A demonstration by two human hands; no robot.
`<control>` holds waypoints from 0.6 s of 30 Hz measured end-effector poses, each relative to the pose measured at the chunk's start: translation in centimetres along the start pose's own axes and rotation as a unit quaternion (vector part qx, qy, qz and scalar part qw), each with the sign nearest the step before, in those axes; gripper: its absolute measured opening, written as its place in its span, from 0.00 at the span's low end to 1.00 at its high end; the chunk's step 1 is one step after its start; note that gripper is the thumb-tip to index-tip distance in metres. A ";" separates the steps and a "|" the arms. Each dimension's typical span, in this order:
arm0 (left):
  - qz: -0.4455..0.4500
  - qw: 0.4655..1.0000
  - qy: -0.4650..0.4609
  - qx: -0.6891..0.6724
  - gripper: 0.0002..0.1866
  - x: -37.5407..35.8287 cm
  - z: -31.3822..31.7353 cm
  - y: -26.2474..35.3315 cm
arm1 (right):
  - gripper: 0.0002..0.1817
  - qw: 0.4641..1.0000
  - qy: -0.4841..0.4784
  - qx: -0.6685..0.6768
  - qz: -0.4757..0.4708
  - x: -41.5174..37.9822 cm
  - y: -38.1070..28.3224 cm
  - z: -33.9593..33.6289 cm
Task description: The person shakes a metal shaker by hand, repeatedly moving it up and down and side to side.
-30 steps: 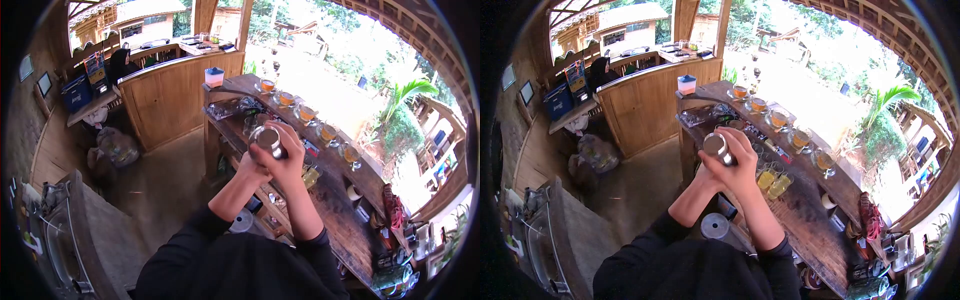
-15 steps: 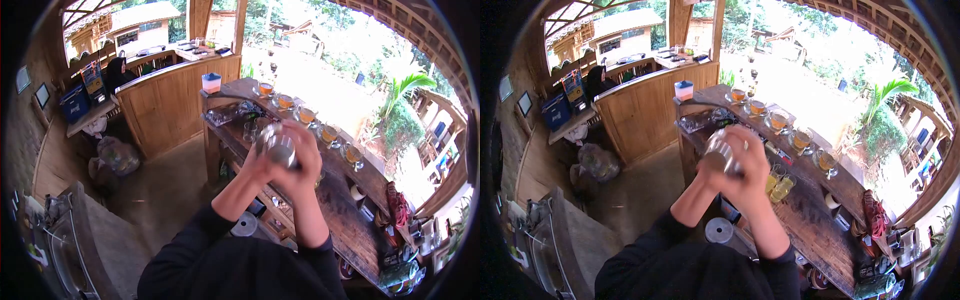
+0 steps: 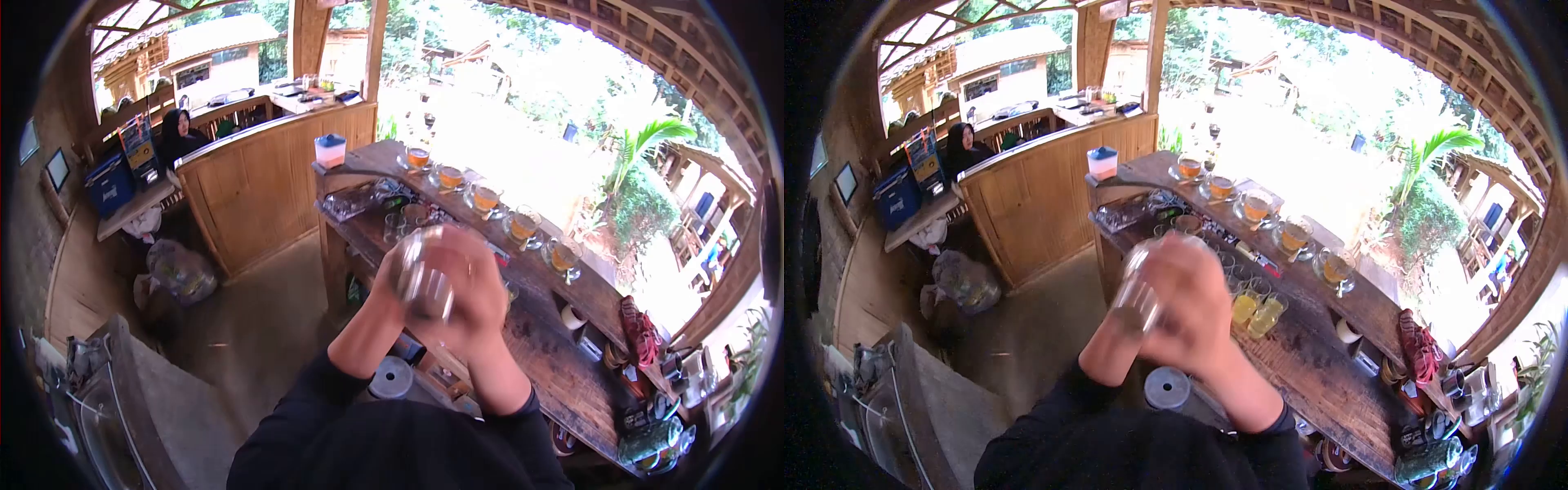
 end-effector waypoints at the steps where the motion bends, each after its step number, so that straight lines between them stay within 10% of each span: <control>1: -0.087 0.995 -0.042 -0.021 0.23 -1.7 2.1 -0.3 | 0.16 0.996 -0.037 -0.040 -0.073 0.1 -3.0 -0.9; 3: -0.116 0.973 -0.188 -0.066 0.27 -5.9 8.8 -0.5 | 0.14 0.931 -0.024 -0.019 -0.365 -2.3 -7.3 -2.1; 4: -0.018 0.995 0.029 0.090 0.30 -7.3 10.2 0.3 | 0.14 0.931 -0.025 -0.021 -0.365 -2.7 -7.0 -0.9; 5: 0.150 0.979 -0.117 0.067 0.31 -6.4 8.0 -0.8 | 0.13 0.939 0.107 0.005 -0.327 -3.5 -6.0 0.6; 7: 0.051 0.979 -0.195 0.030 0.30 -3.4 6.5 -0.1 | 0.12 0.901 0.364 0.052 -0.230 -5.8 -3.9 2.2; 9: 0.040 0.995 -0.093 0.001 0.23 0.6 2.8 -0.1 | 0.16 0.998 -0.049 -0.038 -0.019 -2.7 2.5 -0.6; 11: 0.025 0.995 0.060 -0.075 0.22 3.5 -1.7 -2.1 | 0.29 0.985 0.022 0.048 0.166 -1.7 7.1 -0.2; 13: 0.081 0.989 -0.039 0.118 0.19 4.0 -1.6 -2.8 | 0.22 0.989 0.062 0.024 0.132 -1.1 4.8 -3.3; 15: -0.094 0.988 -0.081 -0.095 0.18 0.2 6.2 -3.7 | 0.19 0.995 -0.038 -0.019 -0.089 -0.7 -0.9 -6.2; 18: 0.027 0.976 -0.164 0.143 0.28 -3.3 11.2 -5.2 | 0.17 0.948 0.038 0.009 -0.314 -4.6 -4.1 -7.7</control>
Point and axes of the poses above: each hand's wrist, its own x-axis towards the middle knuckle, its own z-axis out of the palm, y = z × x, the point moved 5 cm from there along x, towards the middle knuckle, and after that the axes turned 3 degrees about z, right-handed, at the moved point
